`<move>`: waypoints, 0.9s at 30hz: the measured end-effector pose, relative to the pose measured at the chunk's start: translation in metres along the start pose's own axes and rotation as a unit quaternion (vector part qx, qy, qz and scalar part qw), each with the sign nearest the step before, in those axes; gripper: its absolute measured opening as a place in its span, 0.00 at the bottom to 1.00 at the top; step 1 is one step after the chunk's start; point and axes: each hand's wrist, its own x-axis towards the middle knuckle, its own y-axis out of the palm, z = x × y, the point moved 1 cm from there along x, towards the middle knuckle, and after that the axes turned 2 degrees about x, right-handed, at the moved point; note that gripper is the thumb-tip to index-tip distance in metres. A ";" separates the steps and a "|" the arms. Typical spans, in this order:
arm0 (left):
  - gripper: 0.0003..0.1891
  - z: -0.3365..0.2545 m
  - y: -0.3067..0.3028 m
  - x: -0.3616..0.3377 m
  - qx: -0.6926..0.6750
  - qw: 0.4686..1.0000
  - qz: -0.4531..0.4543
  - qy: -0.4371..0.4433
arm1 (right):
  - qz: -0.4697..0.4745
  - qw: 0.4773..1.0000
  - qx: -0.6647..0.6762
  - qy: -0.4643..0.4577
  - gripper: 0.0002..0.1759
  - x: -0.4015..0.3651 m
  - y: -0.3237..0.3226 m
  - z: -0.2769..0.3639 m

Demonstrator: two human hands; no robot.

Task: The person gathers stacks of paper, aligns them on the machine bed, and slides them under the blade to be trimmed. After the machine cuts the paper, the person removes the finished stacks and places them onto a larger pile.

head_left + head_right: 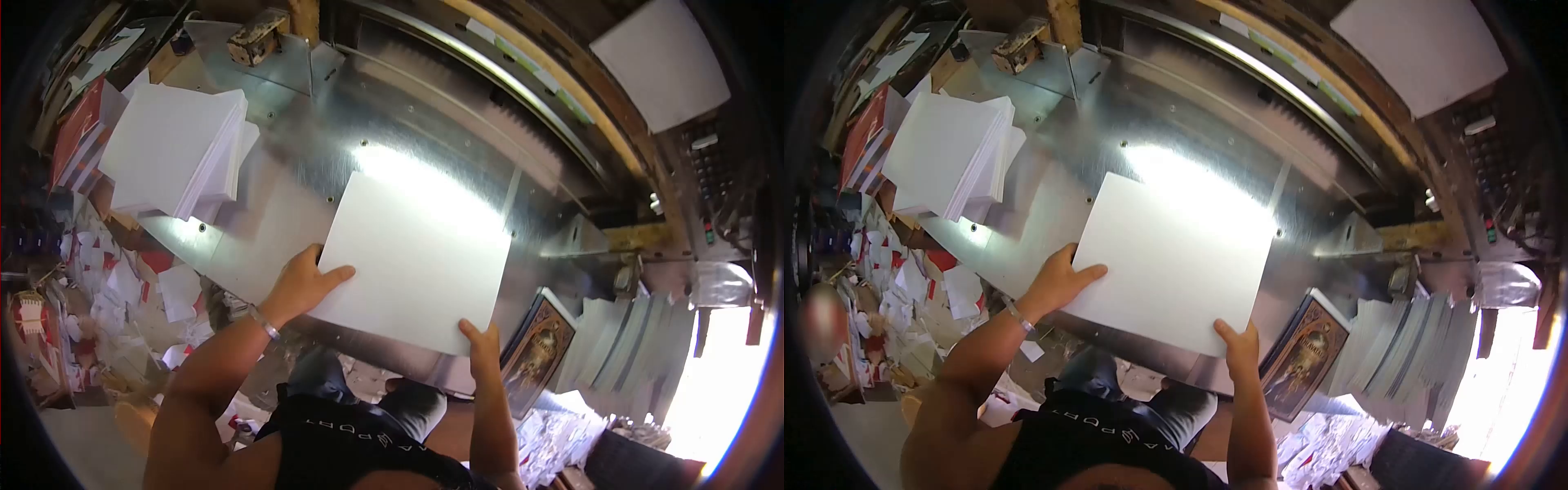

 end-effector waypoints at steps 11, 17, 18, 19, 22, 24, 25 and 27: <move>0.47 -0.009 -0.011 0.043 0.003 0.999 -0.023 0.042 | -0.069 0.968 0.231 -0.073 0.26 -0.008 0.034 0.000; 0.54 -0.035 -0.011 0.168 -0.089 0.984 -0.119 0.098 | -0.062 0.956 0.238 -0.157 0.27 0.105 0.049 0.059; 0.54 -0.031 0.000 0.172 -0.128 0.967 -0.180 0.126 | -0.063 0.960 0.230 -0.149 0.26 0.126 0.044 0.068; 0.53 -0.026 0.011 0.176 -0.160 0.945 -0.239 0.158 | -0.074 0.954 0.246 -0.153 0.24 0.148 0.048 0.080; 0.52 -0.026 0.062 0.139 -0.300 0.900 -0.221 0.224 | -0.062 0.955 0.243 -0.160 0.22 0.206 0.041 0.108; 0.50 -0.047 0.084 0.141 -0.261 0.946 -0.139 0.134 | -0.060 0.959 0.233 -0.152 0.24 0.237 0.045 0.129; 0.50 -0.066 0.096 0.158 -0.337 0.921 -0.133 0.144 | -0.041 0.961 0.227 -0.152 0.24 0.253 0.044 0.139; 0.53 -0.104 0.110 0.202 -0.485 0.854 -0.128 0.140 | 0.022 0.961 0.229 -0.152 0.25 0.292 0.035 0.152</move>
